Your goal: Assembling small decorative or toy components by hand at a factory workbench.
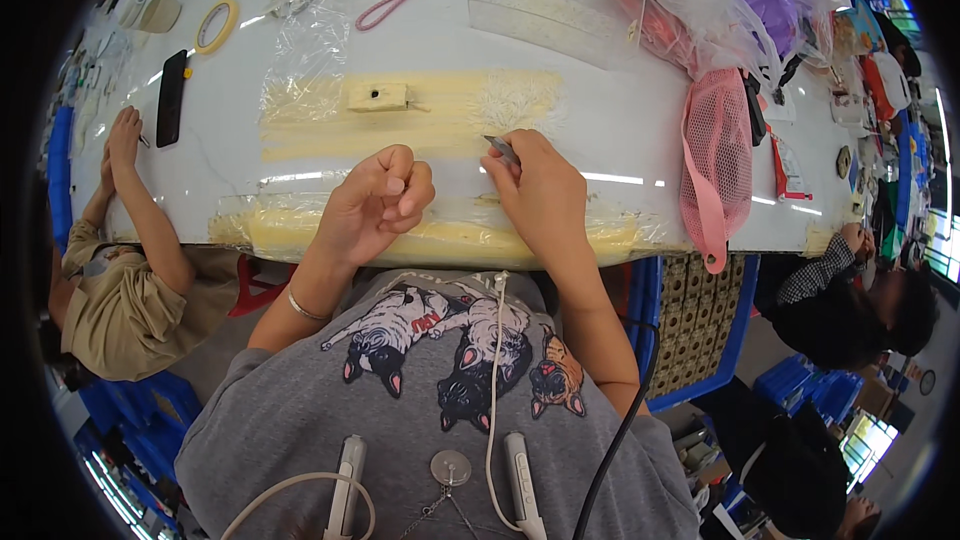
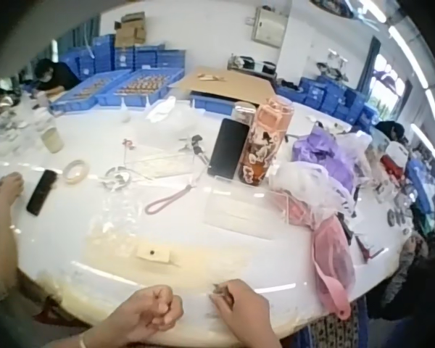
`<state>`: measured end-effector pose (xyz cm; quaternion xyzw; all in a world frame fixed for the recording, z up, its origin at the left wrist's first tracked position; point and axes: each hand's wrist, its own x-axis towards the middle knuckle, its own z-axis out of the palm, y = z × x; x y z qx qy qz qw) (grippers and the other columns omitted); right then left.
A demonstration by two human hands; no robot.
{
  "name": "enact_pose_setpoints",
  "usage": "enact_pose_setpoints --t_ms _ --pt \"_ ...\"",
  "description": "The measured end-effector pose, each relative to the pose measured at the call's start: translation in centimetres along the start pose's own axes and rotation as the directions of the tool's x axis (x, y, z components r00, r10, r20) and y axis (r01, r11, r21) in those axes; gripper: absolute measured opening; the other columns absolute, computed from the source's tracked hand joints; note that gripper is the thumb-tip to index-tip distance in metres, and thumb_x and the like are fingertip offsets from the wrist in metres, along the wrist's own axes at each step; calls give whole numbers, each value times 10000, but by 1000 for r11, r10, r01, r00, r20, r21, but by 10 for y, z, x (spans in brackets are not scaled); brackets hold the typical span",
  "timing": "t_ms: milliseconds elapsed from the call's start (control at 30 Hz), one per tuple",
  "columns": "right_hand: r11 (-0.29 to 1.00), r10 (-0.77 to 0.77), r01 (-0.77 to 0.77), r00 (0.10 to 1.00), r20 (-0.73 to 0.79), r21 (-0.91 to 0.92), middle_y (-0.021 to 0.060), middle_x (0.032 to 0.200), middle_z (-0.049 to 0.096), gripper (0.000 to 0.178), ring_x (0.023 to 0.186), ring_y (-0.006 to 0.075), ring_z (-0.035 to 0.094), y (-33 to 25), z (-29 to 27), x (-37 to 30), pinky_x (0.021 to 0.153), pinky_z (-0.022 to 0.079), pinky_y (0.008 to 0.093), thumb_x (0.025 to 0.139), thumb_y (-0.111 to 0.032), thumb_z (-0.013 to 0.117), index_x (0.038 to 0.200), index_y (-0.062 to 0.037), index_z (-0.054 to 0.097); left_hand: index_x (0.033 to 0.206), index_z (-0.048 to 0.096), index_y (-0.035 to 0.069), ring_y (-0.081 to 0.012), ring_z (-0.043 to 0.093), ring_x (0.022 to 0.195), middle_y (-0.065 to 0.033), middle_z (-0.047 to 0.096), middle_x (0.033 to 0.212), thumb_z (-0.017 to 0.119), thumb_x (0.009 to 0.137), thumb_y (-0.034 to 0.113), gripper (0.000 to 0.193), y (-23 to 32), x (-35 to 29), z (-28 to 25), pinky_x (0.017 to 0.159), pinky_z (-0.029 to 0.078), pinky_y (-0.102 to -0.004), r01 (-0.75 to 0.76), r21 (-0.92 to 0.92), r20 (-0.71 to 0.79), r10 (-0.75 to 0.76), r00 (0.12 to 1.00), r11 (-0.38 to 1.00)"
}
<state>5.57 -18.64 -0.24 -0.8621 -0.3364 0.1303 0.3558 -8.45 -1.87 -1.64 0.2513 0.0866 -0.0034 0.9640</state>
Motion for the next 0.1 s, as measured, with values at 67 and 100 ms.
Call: enact_pose_setpoints --t_ms 67,100 --pt "999 21 -21 1000 3 -47 61 842 665 213 677 207 635 -4 5 4 626 498 332 841 -198 728 975 -52 648 822 457 92 -51 353 565 -84 540 766 552 910 149 141 1 -2 0 438 287 -170 -12 7 -25 12 1000 1000" --pt "994 47 -46 999 2 -95 60 878 674 230 704 191 652 -7 8 6 640 505 328 841 -212 731 990 -60 645 829 461 94 -54 352 562 -84 543 773 569 901 141 138 3 -3 0 435 289 -171 -11 -5 -36 11 999 1000"
